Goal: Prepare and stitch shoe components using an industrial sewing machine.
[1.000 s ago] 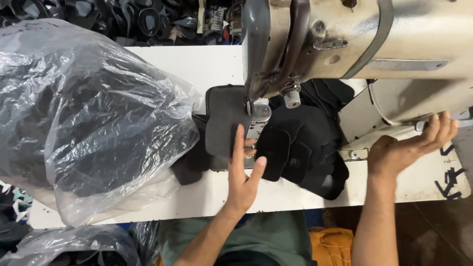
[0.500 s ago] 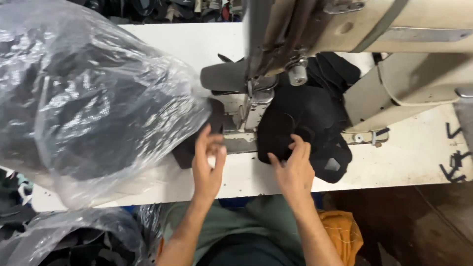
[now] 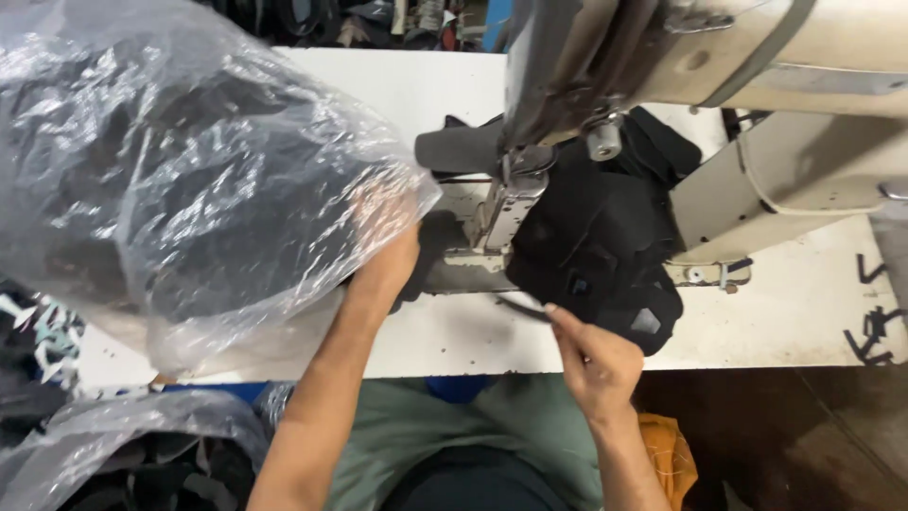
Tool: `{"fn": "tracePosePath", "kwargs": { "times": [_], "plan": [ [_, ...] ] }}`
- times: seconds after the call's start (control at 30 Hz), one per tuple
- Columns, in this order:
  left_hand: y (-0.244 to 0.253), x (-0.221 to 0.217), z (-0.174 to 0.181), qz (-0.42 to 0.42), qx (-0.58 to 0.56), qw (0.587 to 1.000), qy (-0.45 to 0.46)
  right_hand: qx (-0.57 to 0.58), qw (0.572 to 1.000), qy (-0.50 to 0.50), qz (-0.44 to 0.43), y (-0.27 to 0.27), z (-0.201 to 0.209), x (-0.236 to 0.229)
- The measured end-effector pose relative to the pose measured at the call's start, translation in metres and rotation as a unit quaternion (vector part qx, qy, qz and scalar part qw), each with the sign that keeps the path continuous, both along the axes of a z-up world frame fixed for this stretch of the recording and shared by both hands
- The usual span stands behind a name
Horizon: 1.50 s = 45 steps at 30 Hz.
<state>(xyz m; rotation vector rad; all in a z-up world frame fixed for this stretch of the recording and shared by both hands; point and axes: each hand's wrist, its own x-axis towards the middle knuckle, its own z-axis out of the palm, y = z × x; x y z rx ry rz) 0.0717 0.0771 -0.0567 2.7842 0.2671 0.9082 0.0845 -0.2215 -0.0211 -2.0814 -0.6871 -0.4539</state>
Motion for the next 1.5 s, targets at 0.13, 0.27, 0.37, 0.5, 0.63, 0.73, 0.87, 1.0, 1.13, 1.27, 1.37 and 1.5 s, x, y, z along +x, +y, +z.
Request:
{"fn": "tracePosePath", "kwargs": {
  "times": [0.13, 0.27, 0.37, 0.5, 0.63, 0.73, 0.87, 1.0, 1.13, 1.27, 1.37, 1.5],
  "plan": [
    [-0.013, -0.042, 0.021, 0.049, -0.082, 0.995, 0.004, 0.026, 0.988, 0.113, 0.105, -0.008, -0.022, 0.006],
    [-0.024, -0.116, -0.009, 0.237, -0.365, 0.9, 0.031, 0.097, 0.923, 0.321, 0.19, 0.007, -0.081, 0.007],
    [-0.029, -0.139, -0.023, 0.118, -0.493, 0.853, -0.124, 0.114, 0.871, 0.452, 0.156, 0.036, -0.08, 0.007],
    [-0.049, -0.149, -0.009, 0.046, -0.63, 0.764, -0.131, 0.14, 0.846, 0.498, 0.13, 0.04, -0.1, 0.009],
    [-0.078, -0.145, -0.021, 0.051, -0.64, 0.764, 0.06, 0.158, 0.826, 0.528, 0.119, 0.023, -0.126, 0.008],
    [-0.096, -0.113, -0.013, -0.017, -0.64, 0.768, 0.016, 0.147, 0.805, 0.565, 0.105, 0.024, -0.117, 0.008],
    [-0.106, -0.087, -0.041, -0.066, -0.517, 0.853, 0.019, 0.161, 0.792, 0.572, 0.139, 0.023, -0.118, 0.01],
    [-0.109, -0.088, -0.042, -0.041, -0.502, 0.863, 0.033, 0.178, 0.79, 0.569, 0.14, 0.018, -0.118, 0.011],
    [-0.108, -0.089, -0.042, -0.039, -0.481, 0.875, 0.038, 0.177, 0.786, 0.576, 0.14, 0.023, -0.109, 0.008],
    [-0.109, -0.091, -0.04, -0.063, -0.462, 0.885, 0.006, 0.162, 0.808, 0.549, 0.143, 0.026, -0.114, 0.004],
    [-0.107, -0.092, -0.031, -0.059, -0.472, 0.879, 0.026, 0.167, 0.811, 0.543, 0.141, 0.027, -0.112, 0.003],
    [-0.091, -0.096, -0.007, -0.044, -0.298, 0.952, -0.045, 0.176, 0.807, 0.537, 0.171, 0.019, -0.099, 0.009]
  ]
}}
